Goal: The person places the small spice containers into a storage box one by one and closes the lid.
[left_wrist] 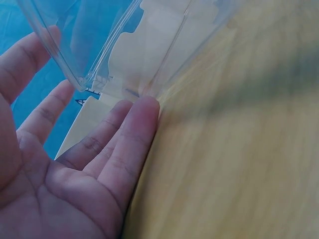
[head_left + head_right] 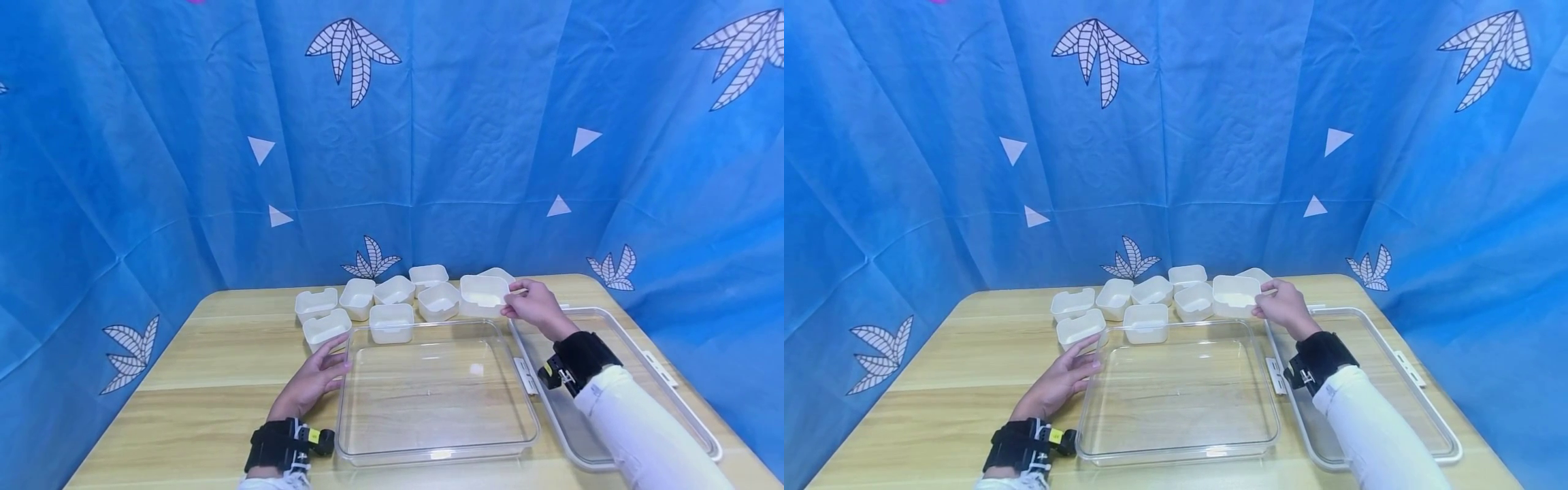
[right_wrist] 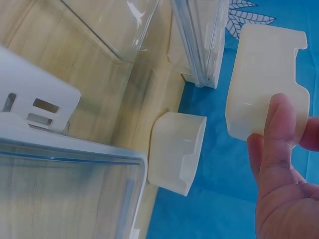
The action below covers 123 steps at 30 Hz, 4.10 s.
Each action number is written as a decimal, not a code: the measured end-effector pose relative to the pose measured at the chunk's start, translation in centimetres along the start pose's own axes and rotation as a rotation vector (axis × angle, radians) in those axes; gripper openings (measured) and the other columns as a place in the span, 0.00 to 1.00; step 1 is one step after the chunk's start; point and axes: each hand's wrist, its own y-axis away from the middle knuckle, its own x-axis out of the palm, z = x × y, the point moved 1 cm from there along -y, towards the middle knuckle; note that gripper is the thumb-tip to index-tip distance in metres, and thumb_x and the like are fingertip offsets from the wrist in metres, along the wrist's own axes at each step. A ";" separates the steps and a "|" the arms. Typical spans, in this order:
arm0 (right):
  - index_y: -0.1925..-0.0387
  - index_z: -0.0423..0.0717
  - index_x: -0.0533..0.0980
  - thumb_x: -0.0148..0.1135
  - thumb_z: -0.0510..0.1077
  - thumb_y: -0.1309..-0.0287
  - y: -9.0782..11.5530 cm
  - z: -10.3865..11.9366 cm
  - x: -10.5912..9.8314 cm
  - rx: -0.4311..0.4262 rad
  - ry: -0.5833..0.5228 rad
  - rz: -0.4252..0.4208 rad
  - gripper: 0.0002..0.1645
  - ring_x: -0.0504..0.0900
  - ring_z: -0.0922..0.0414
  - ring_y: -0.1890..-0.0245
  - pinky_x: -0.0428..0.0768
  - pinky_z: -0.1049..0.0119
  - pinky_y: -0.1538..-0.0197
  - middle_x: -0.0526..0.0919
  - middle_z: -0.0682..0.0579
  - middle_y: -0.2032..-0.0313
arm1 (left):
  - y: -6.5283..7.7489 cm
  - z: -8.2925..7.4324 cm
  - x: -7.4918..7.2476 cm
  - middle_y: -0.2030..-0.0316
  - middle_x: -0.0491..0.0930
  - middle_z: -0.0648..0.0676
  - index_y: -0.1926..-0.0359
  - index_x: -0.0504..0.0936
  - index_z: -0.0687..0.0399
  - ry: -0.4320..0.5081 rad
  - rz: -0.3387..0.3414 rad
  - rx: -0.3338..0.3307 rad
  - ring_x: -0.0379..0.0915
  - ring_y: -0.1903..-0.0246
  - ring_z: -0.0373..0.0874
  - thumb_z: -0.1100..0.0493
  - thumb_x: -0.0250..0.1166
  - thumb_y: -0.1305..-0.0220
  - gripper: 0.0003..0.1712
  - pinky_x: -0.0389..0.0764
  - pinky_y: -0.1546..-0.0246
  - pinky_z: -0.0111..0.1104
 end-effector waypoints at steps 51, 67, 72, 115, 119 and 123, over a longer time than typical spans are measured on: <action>0.47 0.27 0.67 0.52 0.34 0.38 2.8 -0.5 2.0 -0.051 0.034 0.016 0.19 0.85 0.56 0.71 0.84 0.68 0.65 0.79 0.42 0.68 | -0.1 0.2 -0.1 0.34 0.63 0.67 0.28 0.62 0.43 -0.014 -0.013 0.000 0.63 0.37 0.59 0.60 0.62 0.33 0.35 0.76 0.45 0.47; 0.47 0.28 0.68 0.52 0.34 0.38 3.2 -1.2 2.4 -0.047 0.041 0.024 0.19 0.85 0.55 0.71 0.84 0.67 0.65 0.80 0.43 0.70 | -0.1 0.2 -0.1 0.34 0.63 0.67 0.28 0.62 0.43 -0.016 -0.004 0.006 0.62 0.37 0.60 0.60 0.63 0.34 0.35 0.75 0.45 0.47; 0.47 0.27 0.68 0.52 0.33 0.38 3.3 -1.3 2.6 -0.048 0.038 0.027 0.19 0.85 0.55 0.72 0.84 0.67 0.65 0.80 0.43 0.71 | 0.0 0.1 -0.1 0.35 0.64 0.66 0.29 0.63 0.42 -0.025 -0.028 -0.004 0.63 0.37 0.59 0.60 0.63 0.34 0.35 0.76 0.45 0.47; 0.50 0.29 0.69 0.54 0.34 0.40 4.1 -2.3 2.9 -0.082 0.148 0.019 0.18 0.85 0.52 0.73 0.81 0.66 0.70 0.80 0.47 0.74 | -0.1 0.1 0.0 0.34 0.63 0.66 0.29 0.63 0.41 -0.013 -0.030 -0.020 0.63 0.37 0.59 0.60 0.62 0.34 0.34 0.75 0.45 0.48; 0.50 0.29 0.69 0.54 0.34 0.41 4.1 -2.3 3.1 -0.089 0.169 0.013 0.18 0.85 0.51 0.74 0.80 0.67 0.72 0.80 0.48 0.74 | 0.0 0.1 0.0 0.34 0.63 0.66 0.28 0.62 0.41 -0.015 -0.021 -0.013 0.63 0.37 0.60 0.60 0.62 0.33 0.34 0.75 0.45 0.49; 0.49 0.30 0.69 0.54 0.34 0.42 4.1 -2.2 3.1 -0.096 0.185 0.003 0.18 0.85 0.51 0.74 0.78 0.67 0.74 0.81 0.49 0.75 | 0.1 0.1 0.1 0.35 0.63 0.67 0.28 0.62 0.42 -0.022 -0.023 -0.011 0.64 0.38 0.60 0.59 0.62 0.33 0.34 0.75 0.45 0.49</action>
